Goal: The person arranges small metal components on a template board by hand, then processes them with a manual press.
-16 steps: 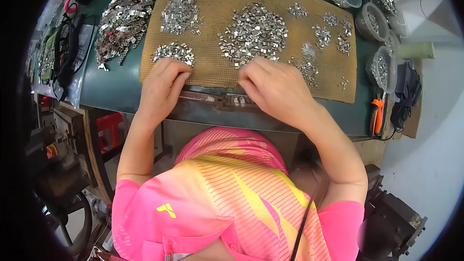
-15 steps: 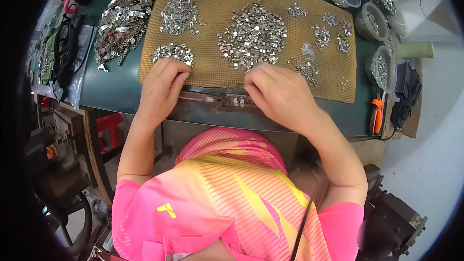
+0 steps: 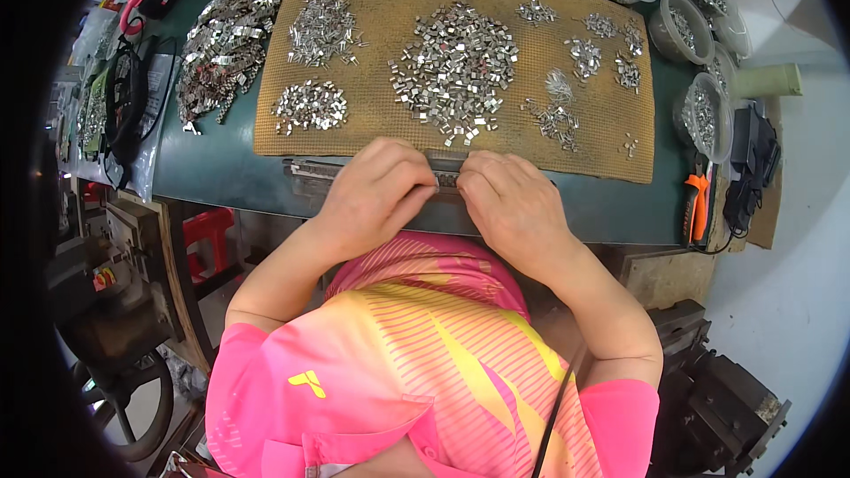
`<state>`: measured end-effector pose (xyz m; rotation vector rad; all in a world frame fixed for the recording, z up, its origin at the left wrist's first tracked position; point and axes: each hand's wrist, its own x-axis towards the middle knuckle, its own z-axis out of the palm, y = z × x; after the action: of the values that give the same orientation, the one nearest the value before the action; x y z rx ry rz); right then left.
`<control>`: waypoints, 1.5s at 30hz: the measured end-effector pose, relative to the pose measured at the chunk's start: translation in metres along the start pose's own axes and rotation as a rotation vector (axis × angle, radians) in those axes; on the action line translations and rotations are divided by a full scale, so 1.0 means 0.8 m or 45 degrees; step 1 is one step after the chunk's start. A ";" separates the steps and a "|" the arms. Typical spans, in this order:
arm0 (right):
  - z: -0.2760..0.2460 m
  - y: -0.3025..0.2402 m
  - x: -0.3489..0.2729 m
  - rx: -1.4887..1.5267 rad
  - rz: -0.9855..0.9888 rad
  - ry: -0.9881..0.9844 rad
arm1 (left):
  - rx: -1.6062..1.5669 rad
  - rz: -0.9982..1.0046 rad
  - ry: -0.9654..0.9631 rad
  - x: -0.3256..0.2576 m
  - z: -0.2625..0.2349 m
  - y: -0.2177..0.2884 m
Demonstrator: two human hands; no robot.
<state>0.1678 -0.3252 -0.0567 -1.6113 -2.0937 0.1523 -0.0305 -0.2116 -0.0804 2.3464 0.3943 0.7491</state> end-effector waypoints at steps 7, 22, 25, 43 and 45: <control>-0.004 0.010 -0.001 0.235 0.149 -0.013 | 0.105 0.074 -0.014 0.005 0.021 0.004; -0.003 0.001 0.014 0.133 0.080 -0.028 | 0.139 -0.352 0.362 -0.033 -0.081 -0.040; -0.014 0.004 0.023 0.122 0.059 -0.129 | 0.345 -0.350 0.325 -0.038 -0.087 -0.049; 0.082 -0.007 0.171 0.032 -0.070 -0.246 | 0.232 -0.357 0.354 -0.058 -0.088 -0.058; 0.087 -0.006 0.171 -0.007 -0.142 -0.188 | 0.246 -0.349 0.356 -0.055 -0.089 -0.060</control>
<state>0.1076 -0.1852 -0.0731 -1.5232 -2.2907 0.2342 -0.1127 -0.1607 -0.0845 2.2992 0.9266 0.9396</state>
